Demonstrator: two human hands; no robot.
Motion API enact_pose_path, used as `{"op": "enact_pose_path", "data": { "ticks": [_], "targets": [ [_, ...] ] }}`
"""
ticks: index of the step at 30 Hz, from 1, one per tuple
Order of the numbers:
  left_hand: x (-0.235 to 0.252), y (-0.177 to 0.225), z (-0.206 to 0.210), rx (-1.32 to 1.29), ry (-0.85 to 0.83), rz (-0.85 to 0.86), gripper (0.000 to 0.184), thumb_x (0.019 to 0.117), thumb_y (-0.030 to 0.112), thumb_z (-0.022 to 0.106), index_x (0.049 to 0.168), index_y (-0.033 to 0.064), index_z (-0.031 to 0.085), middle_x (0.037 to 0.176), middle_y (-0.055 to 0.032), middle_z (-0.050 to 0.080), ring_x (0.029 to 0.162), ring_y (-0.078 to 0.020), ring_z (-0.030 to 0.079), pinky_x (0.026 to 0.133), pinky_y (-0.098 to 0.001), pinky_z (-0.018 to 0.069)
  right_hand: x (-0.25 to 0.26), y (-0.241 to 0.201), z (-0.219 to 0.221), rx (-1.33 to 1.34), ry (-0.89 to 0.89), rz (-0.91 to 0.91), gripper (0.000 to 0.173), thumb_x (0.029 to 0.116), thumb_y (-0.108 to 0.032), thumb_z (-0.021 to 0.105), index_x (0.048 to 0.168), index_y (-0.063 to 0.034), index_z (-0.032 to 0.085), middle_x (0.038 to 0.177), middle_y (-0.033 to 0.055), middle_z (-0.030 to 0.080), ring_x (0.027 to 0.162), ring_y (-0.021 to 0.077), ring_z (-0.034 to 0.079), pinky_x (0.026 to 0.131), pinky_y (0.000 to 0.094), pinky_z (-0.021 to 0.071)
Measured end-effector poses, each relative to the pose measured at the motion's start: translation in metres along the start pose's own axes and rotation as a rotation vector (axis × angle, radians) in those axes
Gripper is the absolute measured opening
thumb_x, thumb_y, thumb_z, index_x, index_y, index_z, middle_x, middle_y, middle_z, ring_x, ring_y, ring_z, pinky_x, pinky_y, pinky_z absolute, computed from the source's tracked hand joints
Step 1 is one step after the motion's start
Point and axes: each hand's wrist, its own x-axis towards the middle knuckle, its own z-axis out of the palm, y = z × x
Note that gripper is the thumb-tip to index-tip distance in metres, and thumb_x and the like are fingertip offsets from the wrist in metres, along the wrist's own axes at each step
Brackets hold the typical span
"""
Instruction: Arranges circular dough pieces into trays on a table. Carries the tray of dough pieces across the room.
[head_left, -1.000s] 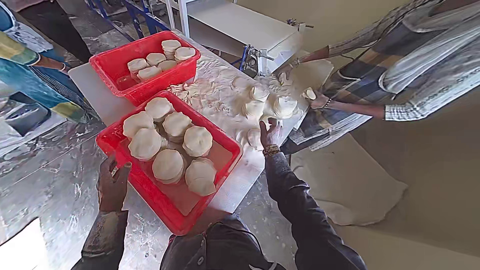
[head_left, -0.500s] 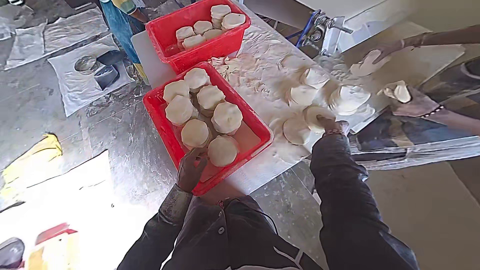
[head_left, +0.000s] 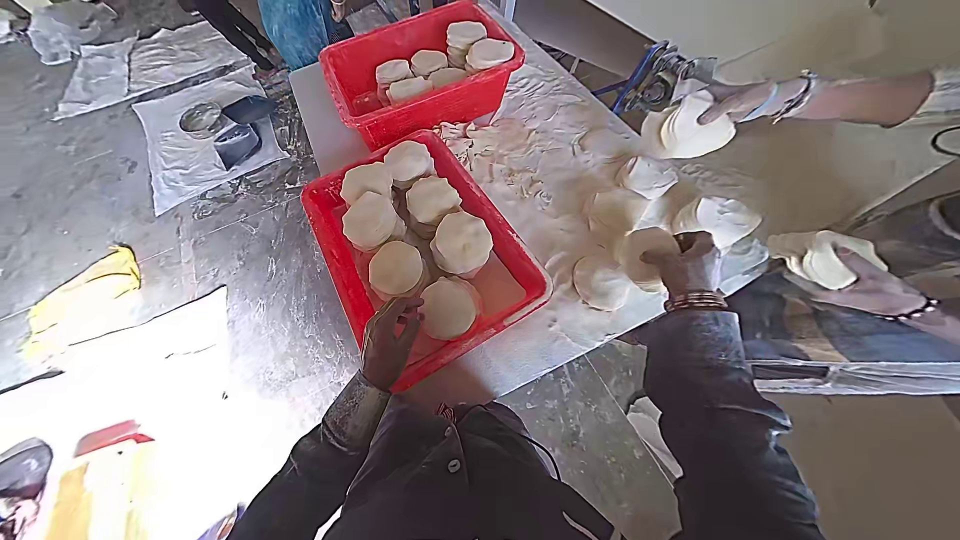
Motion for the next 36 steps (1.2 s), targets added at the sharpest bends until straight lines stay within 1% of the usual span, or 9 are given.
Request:
{"op": "enact_pose_path", "data": {
  "ticks": [4,7,9,11,17,22,25,30,36],
  "targets": [
    [0.018,0.014,0.008,-0.308,-0.045,-0.094,0.03,0.099,0.019,0.056,0.116,-0.0023,0.068,0.113,-0.01,0.071,0.1,-0.0117,0.07,0.087,-0.0285,0.0578,-0.071,-0.063,-0.008,0.242,-0.246,-0.306,0.06,0.0777,0.004,0.079,0.13,0.0051,0.049,0.115,0.0254,0.061,0.093,0.0343,0.065,0.081,0.0545,0.0546],
    [0.039,0.039,0.026,-0.772,-0.174,-0.328,0.043,0.1089,0.021,0.031,0.127,-0.0069,0.057,0.12,-0.0143,0.067,0.107,-0.0182,0.068,0.094,-0.0341,0.0571,-0.124,-0.11,-0.005,0.574,-0.51,-0.426,0.058,0.0685,-0.006,0.076,0.121,-0.0077,0.051,0.111,0.0054,0.064,0.088,0.0128,0.069,0.074,0.0313,0.0613],
    [0.048,0.063,0.037,-1.103,-0.128,-0.512,0.059,0.1119,0.038,0.013,0.138,-0.0032,0.047,0.123,-0.0137,0.062,0.109,-0.0184,0.064,0.094,-0.036,0.0536,-0.147,-0.131,0.008,0.699,-0.664,-0.447,0.056,0.0677,-0.01,0.078,0.117,-0.0103,0.052,0.11,0.0033,0.067,0.087,0.0127,0.071,0.074,0.0307,0.0629],
    [0.05,0.07,0.042,-1.377,-0.048,-0.407,0.059,0.109,0.045,0.018,0.144,0.0046,0.043,0.13,-0.0116,0.06,0.119,-0.0175,0.06,0.101,-0.0388,0.0521,-0.16,-0.143,0.028,0.719,-0.756,-0.423,0.056,0.0694,-0.009,0.079,0.119,-0.0081,0.053,0.112,0.0067,0.067,0.089,0.0164,0.072,0.077,0.033,0.0635],
    [0.047,0.065,0.013,-1.103,-0.129,-0.58,0.042,0.0967,0.002,0.06,0.137,-0.0024,0.047,0.111,-0.014,0.067,0.097,-0.0192,0.069,0.087,-0.0359,0.0594,-0.174,-0.137,0.083,0.624,-0.724,-0.322,0.077,0.0687,-0.016,0.082,0.136,0.0002,0.047,0.129,0.0137,0.057,0.099,0.0174,0.068,0.079,0.0308,0.061],
    [0.059,0.059,-0.018,-0.994,-0.192,-0.435,0.058,0.0907,0.003,0.063,0.145,-0.0021,0.042,0.121,-0.0131,0.064,0.104,-0.0162,0.067,0.092,-0.0331,0.0574,-0.196,-0.115,0.112,1.011,-0.863,-0.1,0.067,0.0962,-0.043,0.059,0.146,-0.0009,0.041,0.128,0.0138,0.064,0.112,0.0213,0.067,0.093,0.0392,0.0588],
    [0.071,0.059,-0.026,-0.964,-0.228,-0.372,0.059,0.0886,0.003,0.065,0.143,-0.0027,0.043,0.122,-0.0131,0.063,0.106,-0.0151,0.066,0.094,-0.0315,0.0564,-0.21,-0.118,0.123,1.315,-1.067,0.034,0.093,0.0795,-0.065,0.076,0.145,-0.0063,0.045,0.13,0.0142,0.065,0.119,0.0257,0.065,0.099,0.0454,0.0562],
    [0.107,0.044,-0.019,-0.843,-0.162,-0.373,0.058,0.089,-0.001,0.065,0.143,-0.0041,0.043,0.129,-0.0197,0.058,0.112,-0.0197,0.063,0.097,-0.0337,0.0547,-0.187,-0.152,0.137,1.108,-0.803,0.009,0.035,0.0996,-0.013,0.055,0.13,0.0048,0.055,0.113,0.0186,0.07,0.1,0.0256,0.071,0.086,0.0423,0.0612],
    [0.191,0.032,-0.015,-0.609,0.058,-0.321,0.059,0.0915,0.002,0.071,0.146,0.0049,0.047,0.145,-0.0228,0.05,0.131,-0.0324,0.051,0.107,-0.0492,0.0447,-0.111,-0.238,0.154,0.716,-0.648,-0.254,0.027,0.0969,-0.006,0.064,0.122,0.0043,0.06,0.102,0.0172,0.068,0.087,0.0201,0.069,0.077,0.0353,0.0589]
  ]
}}
